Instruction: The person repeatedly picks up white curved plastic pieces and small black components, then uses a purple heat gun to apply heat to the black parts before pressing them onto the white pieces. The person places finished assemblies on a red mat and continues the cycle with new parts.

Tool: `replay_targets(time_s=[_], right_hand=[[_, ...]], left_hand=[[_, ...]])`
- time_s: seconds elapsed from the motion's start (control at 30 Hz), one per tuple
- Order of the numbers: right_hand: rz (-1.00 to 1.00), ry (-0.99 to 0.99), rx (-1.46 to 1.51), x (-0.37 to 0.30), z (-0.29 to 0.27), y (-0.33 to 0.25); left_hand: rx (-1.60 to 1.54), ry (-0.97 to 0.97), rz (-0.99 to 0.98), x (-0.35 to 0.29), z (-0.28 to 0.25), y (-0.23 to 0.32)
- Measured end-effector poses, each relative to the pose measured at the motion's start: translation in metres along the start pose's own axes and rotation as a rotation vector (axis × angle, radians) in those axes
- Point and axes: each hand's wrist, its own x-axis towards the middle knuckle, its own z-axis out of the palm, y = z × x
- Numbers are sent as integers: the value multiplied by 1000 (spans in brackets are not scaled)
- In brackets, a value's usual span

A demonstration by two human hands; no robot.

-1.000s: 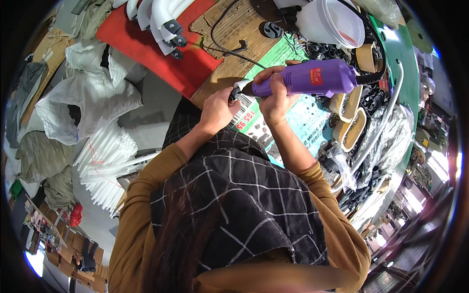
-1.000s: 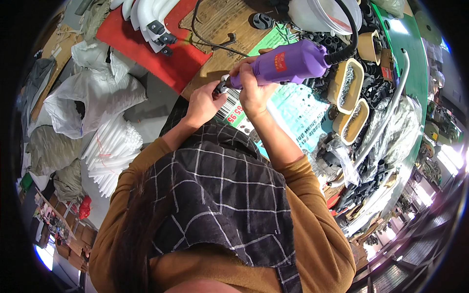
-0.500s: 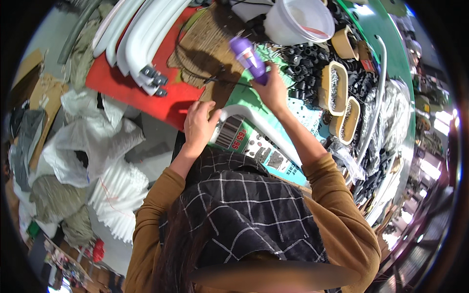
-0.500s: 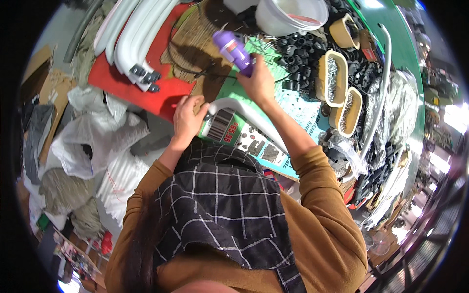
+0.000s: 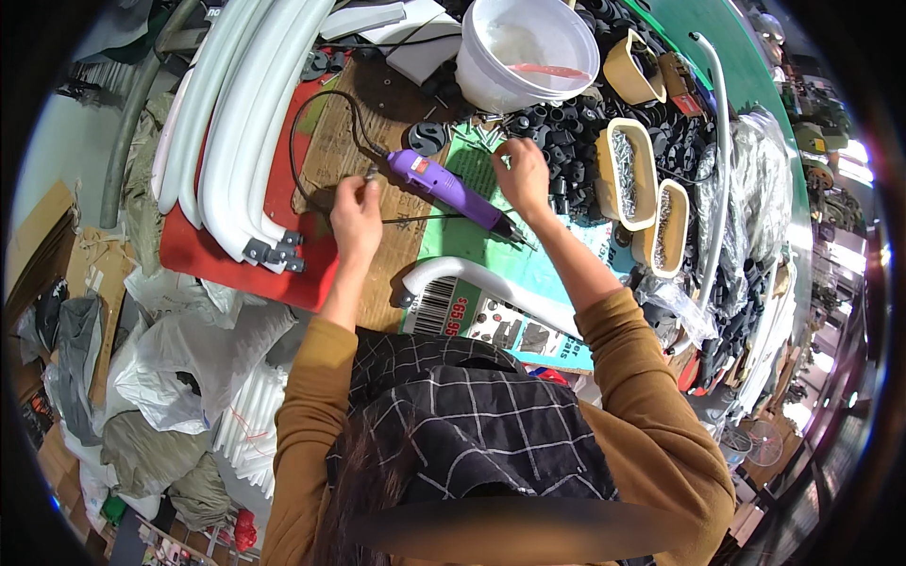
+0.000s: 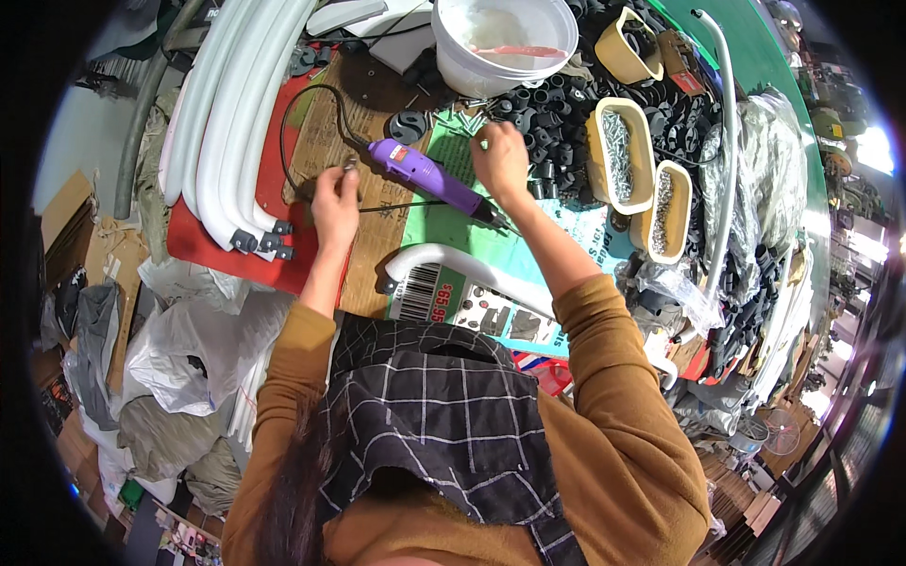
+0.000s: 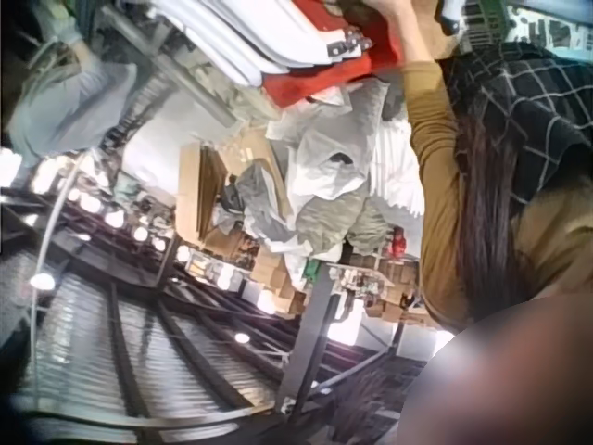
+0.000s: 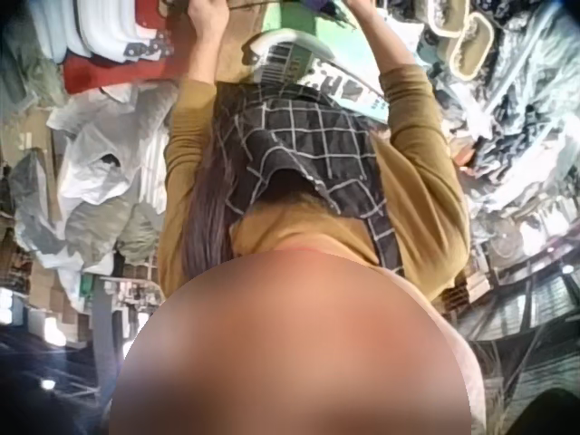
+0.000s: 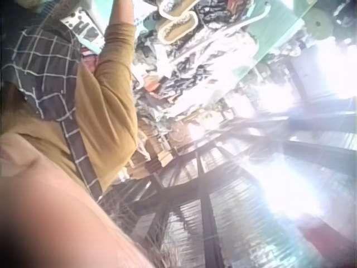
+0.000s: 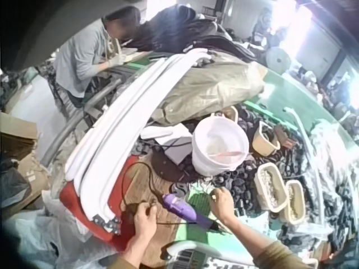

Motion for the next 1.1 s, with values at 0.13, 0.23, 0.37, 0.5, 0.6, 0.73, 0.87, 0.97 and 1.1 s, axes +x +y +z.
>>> replay_targets(time_s=[0.13,0.23,0.37,0.5,0.6,0.73,0.87,0.97,1.1], right_hand=[[6,66,-88,32,8,15],[-128,68,-50,41,17,3],[-178,-10,156,50,39,-39],[-275,-37,230,72,74,-82],[-328,-13,189,93,102,-97],[-221,-211,92,102,108,-102],[-360,-131,350,46,55,-113],[-310,-290,549,-34,1,-122],[-222,-267,605,-92,-30,-129]], left_hand=[[-454,5,-166,0,-15,14],[-603,8,-288,-10,-18,21],[-536,-107,-336,-28,-16,18],[-415,-110,-307,-44,-9,12],[-411,-113,-361,-52,-11,12],[-538,-143,-416,-55,-22,16],[-693,-217,-507,-61,-34,26],[-848,-281,-645,-72,-39,35],[-904,-305,-759,-96,-38,48]])
